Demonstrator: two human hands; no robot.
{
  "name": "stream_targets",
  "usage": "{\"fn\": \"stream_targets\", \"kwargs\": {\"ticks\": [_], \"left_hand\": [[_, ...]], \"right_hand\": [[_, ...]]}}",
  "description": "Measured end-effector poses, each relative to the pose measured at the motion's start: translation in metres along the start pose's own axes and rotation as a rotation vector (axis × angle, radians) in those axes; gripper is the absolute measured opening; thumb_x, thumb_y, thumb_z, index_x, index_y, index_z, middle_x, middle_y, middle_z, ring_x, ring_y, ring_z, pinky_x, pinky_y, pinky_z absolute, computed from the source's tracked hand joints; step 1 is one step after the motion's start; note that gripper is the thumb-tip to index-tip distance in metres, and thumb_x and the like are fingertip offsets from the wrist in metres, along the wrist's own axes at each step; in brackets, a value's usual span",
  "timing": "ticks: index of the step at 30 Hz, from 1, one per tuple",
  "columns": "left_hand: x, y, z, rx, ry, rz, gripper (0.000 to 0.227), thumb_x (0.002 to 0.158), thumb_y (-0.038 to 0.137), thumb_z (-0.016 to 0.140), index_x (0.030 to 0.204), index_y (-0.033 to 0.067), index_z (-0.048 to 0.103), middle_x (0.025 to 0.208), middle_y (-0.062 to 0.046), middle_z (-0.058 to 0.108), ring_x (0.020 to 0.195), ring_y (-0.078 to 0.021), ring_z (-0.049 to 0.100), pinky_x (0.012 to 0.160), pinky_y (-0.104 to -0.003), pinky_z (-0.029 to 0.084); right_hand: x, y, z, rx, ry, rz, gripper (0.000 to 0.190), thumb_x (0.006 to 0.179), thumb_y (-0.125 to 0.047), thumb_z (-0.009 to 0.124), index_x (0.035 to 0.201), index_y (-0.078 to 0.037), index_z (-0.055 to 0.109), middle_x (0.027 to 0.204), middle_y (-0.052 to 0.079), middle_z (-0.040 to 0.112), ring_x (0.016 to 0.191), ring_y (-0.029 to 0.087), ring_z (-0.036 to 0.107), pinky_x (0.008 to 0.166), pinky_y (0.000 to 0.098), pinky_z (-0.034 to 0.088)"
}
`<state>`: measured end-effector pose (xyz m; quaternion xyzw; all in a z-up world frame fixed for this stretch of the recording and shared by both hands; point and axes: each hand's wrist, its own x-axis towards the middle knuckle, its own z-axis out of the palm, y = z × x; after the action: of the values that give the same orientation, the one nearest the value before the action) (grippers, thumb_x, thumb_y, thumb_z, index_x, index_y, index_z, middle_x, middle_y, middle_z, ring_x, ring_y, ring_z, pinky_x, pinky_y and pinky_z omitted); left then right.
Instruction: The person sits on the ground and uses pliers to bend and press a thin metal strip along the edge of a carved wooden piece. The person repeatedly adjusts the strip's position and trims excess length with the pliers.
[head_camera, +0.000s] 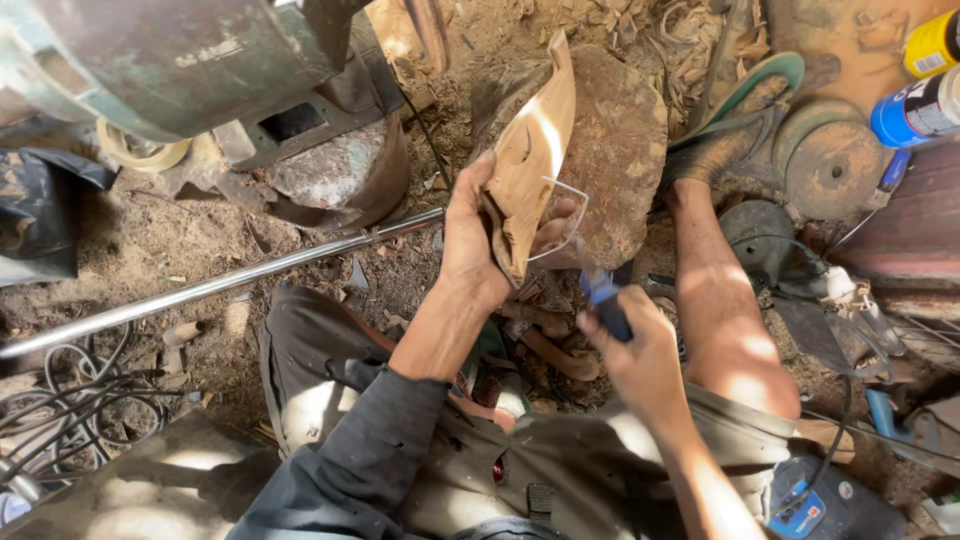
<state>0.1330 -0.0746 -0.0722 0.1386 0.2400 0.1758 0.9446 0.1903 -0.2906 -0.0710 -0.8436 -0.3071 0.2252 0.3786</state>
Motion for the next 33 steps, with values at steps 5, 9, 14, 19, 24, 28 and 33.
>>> {"fn": "stream_targets", "kwargs": {"ticks": [5,9,14,19,24,28,33], "left_hand": [[-0.012,-0.011,0.009,-0.031,-0.045,-0.008,0.077,0.101,0.055,0.044,0.141,-0.0106,0.049,0.114,-0.03,0.067,0.092,-0.0341,0.073,0.079,-0.038,0.066],[-0.026,-0.016,0.016,-0.059,-0.086,-0.039,0.084,0.103,0.058,0.044,0.144,-0.0152,0.045,0.116,-0.038,0.066,0.094,-0.0375,0.073,0.078,-0.036,0.065],[-0.032,-0.013,0.029,-0.174,-0.221,-0.064,0.088,0.103,0.058,0.043,0.154,-0.0133,0.034,0.136,-0.037,0.053,0.113,-0.0485,0.065,0.093,-0.045,0.063],[-0.038,-0.018,0.033,-0.411,-0.447,-0.204,0.084,0.105,0.059,0.04,0.159,-0.0041,0.028,0.149,-0.037,0.044,0.13,-0.0553,0.052,0.112,-0.052,0.052],[-0.04,-0.023,0.032,-0.425,-0.582,-0.226,0.085,0.114,0.058,0.038,0.161,-0.0122,0.028,0.148,-0.041,0.044,0.133,-0.0558,0.05,0.117,-0.053,0.047],[-0.041,-0.022,0.035,-0.29,-0.55,-0.178,0.083,0.111,0.058,0.039,0.163,-0.0065,0.03,0.154,-0.037,0.043,0.134,-0.0584,0.05,0.119,-0.056,0.047],[-0.046,-0.022,0.041,-0.216,-0.516,-0.186,0.085,0.11,0.059,0.041,0.161,-0.0076,0.03,0.15,-0.035,0.044,0.132,-0.0574,0.053,0.116,-0.056,0.049]], "right_hand": [[-0.029,-0.033,-0.009,-0.196,0.139,-0.382,0.027,0.086,-0.012,0.076,0.106,0.003,0.066,0.129,0.02,0.064,0.112,0.039,0.059,0.095,0.0464,0.048],[-0.037,-0.035,-0.012,-0.286,0.189,-0.439,0.031,0.082,-0.008,0.077,0.108,0.004,0.065,0.131,0.021,0.064,0.114,0.042,0.058,0.097,0.0492,0.047],[-0.057,-0.023,-0.025,0.812,-0.266,0.017,0.029,0.091,-0.023,0.075,0.099,0.005,0.07,0.121,0.027,0.067,0.108,0.037,0.067,0.095,0.0481,0.053],[-0.08,-0.019,-0.011,1.619,-0.676,0.302,0.04,0.097,-0.035,0.073,0.096,0.004,0.066,0.117,0.032,0.066,0.101,0.037,0.071,0.096,0.0498,0.054],[-0.084,-0.021,0.004,1.642,-0.654,0.357,0.04,0.095,-0.037,0.072,0.101,0.002,0.064,0.115,0.032,0.067,0.098,0.037,0.071,0.093,0.0525,0.057],[-0.082,-0.022,0.002,1.661,-0.654,0.361,0.042,0.096,-0.038,0.071,0.111,0.0,0.062,0.115,0.031,0.067,0.099,0.037,0.071,0.089,0.0551,0.058],[-0.081,-0.019,0.002,1.653,-0.63,0.377,0.05,0.094,-0.04,0.073,0.124,-0.001,0.064,0.108,0.029,0.067,0.094,0.037,0.071,0.081,0.053,0.059]]}}
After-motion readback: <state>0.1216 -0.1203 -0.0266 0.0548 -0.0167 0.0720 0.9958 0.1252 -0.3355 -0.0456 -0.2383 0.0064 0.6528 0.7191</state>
